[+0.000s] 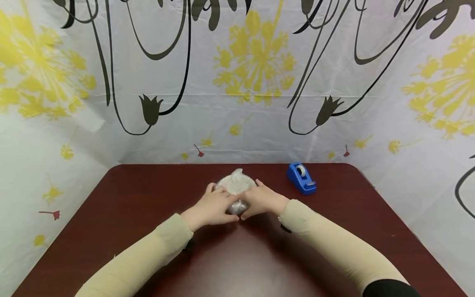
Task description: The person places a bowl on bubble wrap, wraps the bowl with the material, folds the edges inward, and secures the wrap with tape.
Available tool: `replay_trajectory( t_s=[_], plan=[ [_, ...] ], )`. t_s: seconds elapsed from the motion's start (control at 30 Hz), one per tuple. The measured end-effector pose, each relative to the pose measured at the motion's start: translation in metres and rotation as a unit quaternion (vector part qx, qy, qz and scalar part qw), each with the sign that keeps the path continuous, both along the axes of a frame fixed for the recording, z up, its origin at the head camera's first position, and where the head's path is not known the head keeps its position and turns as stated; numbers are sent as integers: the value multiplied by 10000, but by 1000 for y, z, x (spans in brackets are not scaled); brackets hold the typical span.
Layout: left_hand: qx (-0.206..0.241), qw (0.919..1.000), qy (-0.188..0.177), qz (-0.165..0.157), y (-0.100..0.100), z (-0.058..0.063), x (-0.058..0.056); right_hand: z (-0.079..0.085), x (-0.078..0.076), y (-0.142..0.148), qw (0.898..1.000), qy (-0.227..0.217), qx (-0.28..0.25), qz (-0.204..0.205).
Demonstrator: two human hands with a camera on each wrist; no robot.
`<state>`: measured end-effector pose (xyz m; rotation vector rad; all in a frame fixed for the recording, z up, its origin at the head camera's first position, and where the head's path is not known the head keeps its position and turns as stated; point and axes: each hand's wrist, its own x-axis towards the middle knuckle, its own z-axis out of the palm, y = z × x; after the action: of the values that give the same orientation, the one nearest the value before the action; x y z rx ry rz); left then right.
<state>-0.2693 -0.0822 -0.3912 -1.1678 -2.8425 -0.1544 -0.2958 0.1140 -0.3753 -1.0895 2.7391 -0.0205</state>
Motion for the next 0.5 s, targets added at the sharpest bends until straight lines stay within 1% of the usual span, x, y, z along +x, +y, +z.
replay_trajectory(
  t_s=[0.07, 0.13, 0.23, 0.27, 0.37, 0.5],
  plan=[
    [194, 9996, 157, -109, -3, 4, 3, 2, -3, -3, 9998, -113, 87, -121],
    [305, 9985, 393, -227, -4, 9, 6, 4, -5, -5, 9995, -205, 135, -216],
    [312, 9962, 739, -334, -6, 12, 10, 8, -6, -7, 9987, -375, 122, -321],
    [276, 9959, 789, -333, -7, 13, 11, 9, -7, -8, 9985, -412, 143, -337],
    [181, 9958, 858, -279, -9, 11, 10, 11, -8, -9, 9979, -526, 131, -342],
    [144, 9970, 718, -246, -9, 7, 6, 9, -10, -7, 9965, -760, 10, -339]
  ],
)
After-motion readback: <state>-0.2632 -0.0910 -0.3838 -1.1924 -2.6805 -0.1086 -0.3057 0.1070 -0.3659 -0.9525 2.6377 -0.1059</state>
